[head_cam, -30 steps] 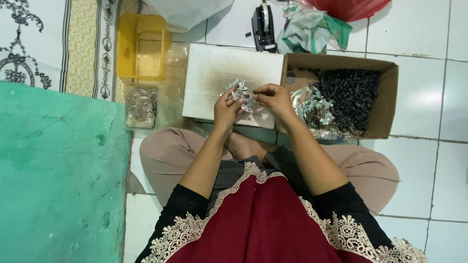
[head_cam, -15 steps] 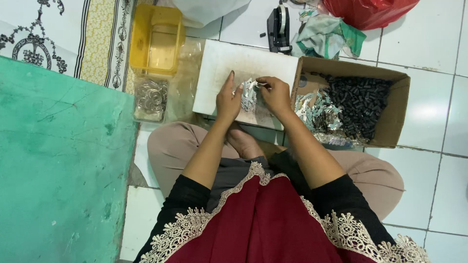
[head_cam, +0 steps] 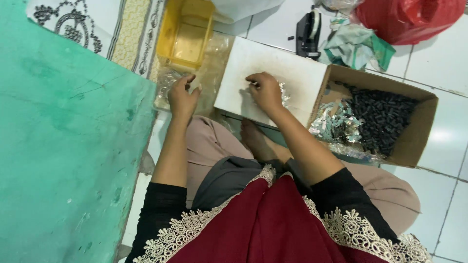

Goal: Picking up small metal parts and placing them into a plastic bag for packaging

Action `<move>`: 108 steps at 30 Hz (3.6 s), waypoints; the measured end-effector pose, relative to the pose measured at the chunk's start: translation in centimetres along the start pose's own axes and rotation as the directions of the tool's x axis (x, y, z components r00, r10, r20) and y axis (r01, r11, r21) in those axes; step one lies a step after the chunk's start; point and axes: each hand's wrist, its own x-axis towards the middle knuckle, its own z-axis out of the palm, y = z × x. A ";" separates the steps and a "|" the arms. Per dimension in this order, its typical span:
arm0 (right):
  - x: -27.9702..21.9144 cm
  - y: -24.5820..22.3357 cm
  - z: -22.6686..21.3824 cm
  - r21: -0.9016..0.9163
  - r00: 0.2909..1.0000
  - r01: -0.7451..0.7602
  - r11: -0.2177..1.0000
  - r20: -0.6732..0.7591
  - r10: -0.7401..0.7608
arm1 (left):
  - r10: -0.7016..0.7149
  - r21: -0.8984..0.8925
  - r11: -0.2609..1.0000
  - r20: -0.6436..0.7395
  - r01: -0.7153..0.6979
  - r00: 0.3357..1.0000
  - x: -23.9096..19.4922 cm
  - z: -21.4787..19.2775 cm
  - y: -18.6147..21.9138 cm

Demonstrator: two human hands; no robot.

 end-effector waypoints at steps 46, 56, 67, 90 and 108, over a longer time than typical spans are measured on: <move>1.1 -7.6 5.9 0.362 0.998 0.042 0.931 0.028 -0.056 | -0.023 -0.734 0.676 0.053 0.055 0.998 -4.4 -2.5 -0.8; -2.9 -10.4 -3.2 0.342 0.947 0.237 0.909 -0.289 -0.138 | -0.110 -0.705 0.707 -0.041 0.049 0.993 -7.5 -5.0 8.3; -10.2 -8.3 -4.9 0.546 1.000 -0.014 0.838 0.000 0.017 | -0.070 -0.824 0.537 0.172 0.182 0.983 -10.9 4.0 9.1; -13.0 -3.5 -4.5 0.323 0.990 -0.136 0.936 0.023 0.137 | 0.173 -0.680 0.657 0.557 0.326 0.813 -16.3 3.0 13.7; -13.7 -3.3 -3.2 0.540 0.961 -0.270 0.797 0.103 0.256 | 0.093 -0.138 0.988 0.130 -0.075 0.987 -14.6 2.1 13.7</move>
